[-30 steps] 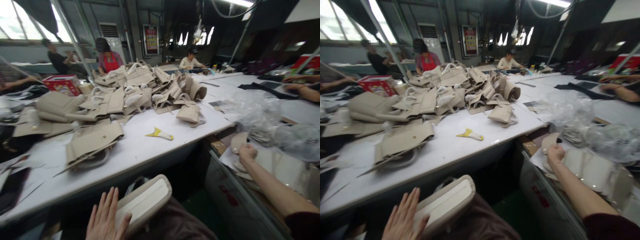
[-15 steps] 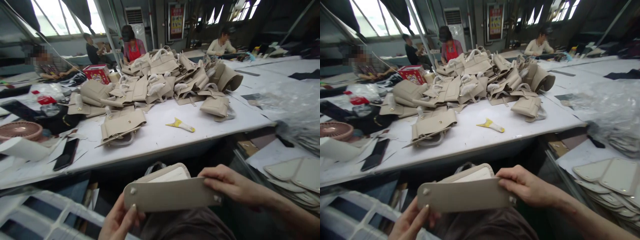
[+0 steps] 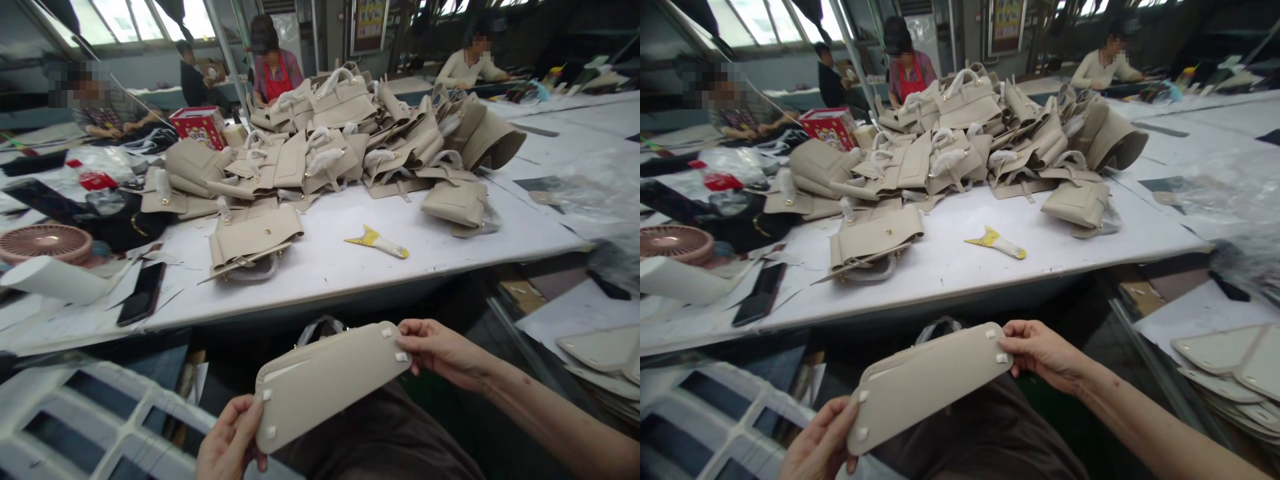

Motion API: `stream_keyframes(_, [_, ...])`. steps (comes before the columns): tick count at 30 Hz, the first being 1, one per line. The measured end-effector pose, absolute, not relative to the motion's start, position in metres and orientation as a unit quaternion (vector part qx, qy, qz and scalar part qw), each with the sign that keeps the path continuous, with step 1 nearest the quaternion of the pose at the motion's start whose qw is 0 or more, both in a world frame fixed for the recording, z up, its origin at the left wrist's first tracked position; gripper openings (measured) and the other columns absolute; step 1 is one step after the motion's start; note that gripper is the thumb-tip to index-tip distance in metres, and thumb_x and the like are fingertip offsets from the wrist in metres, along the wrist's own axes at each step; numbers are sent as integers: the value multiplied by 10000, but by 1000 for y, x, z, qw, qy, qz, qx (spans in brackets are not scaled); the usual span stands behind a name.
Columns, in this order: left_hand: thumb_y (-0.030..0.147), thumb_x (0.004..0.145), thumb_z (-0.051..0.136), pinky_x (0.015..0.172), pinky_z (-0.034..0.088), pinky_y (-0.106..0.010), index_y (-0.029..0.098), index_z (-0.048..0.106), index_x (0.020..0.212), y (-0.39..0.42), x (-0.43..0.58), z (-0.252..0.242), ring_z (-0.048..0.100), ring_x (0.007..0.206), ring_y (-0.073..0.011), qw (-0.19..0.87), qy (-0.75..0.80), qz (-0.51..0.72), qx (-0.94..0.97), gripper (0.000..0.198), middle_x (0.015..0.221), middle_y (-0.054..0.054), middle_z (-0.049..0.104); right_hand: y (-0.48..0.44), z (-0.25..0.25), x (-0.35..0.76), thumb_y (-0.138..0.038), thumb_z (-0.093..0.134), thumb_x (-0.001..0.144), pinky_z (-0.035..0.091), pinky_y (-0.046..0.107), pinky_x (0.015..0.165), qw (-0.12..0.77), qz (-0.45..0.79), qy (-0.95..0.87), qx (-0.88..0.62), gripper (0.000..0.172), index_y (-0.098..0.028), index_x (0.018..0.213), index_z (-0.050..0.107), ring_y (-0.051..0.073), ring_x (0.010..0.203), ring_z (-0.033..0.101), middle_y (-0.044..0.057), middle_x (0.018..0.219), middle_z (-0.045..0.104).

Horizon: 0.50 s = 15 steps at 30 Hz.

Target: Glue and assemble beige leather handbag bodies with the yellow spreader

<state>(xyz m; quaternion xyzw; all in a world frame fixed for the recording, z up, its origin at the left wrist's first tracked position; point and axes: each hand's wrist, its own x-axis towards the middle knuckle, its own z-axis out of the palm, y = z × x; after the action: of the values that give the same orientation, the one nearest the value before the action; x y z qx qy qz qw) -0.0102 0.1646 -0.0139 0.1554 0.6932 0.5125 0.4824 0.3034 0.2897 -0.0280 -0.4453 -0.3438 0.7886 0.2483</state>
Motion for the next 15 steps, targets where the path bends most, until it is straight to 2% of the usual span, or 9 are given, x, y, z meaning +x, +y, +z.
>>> stream_keyframes(6, [608, 536, 818, 380, 368, -173, 147, 615, 704, 180, -23, -17, 421, 428, -78, 474, 728, 441, 225, 532, 568, 23, 545, 293, -40, 290, -497, 790, 710, 372, 158, 370, 279, 715, -376, -519, 438, -149, 698, 523, 61, 484, 423, -35, 611, 488])
stream_keyframes(11, [628, 605, 779, 395, 212, -136, 146, 599, 712, 186, -34, -26, 320, 444, -53, 470, 739, 423, 233, 526, 490, 57, 430, 290, -47, 286, -539, 769, 705, 354, 170, 363, 272, 676, -406, -552, 451, -157, 705, 530, 65, 448, 430, -36, 587, 503])
stream_keyframes(15, [626, 609, 780, 437, 235, -155, 136, 607, 717, 187, -42, -37, 335, 501, -66, 491, 734, 409, 232, 531, 560, 37, 466, 286, -50, 285, -563, 766, 701, 320, 168, 371, 259, 666, -401, -574, 473, -163, 686, 513, 66, 446, 425, -43, 567, 477])
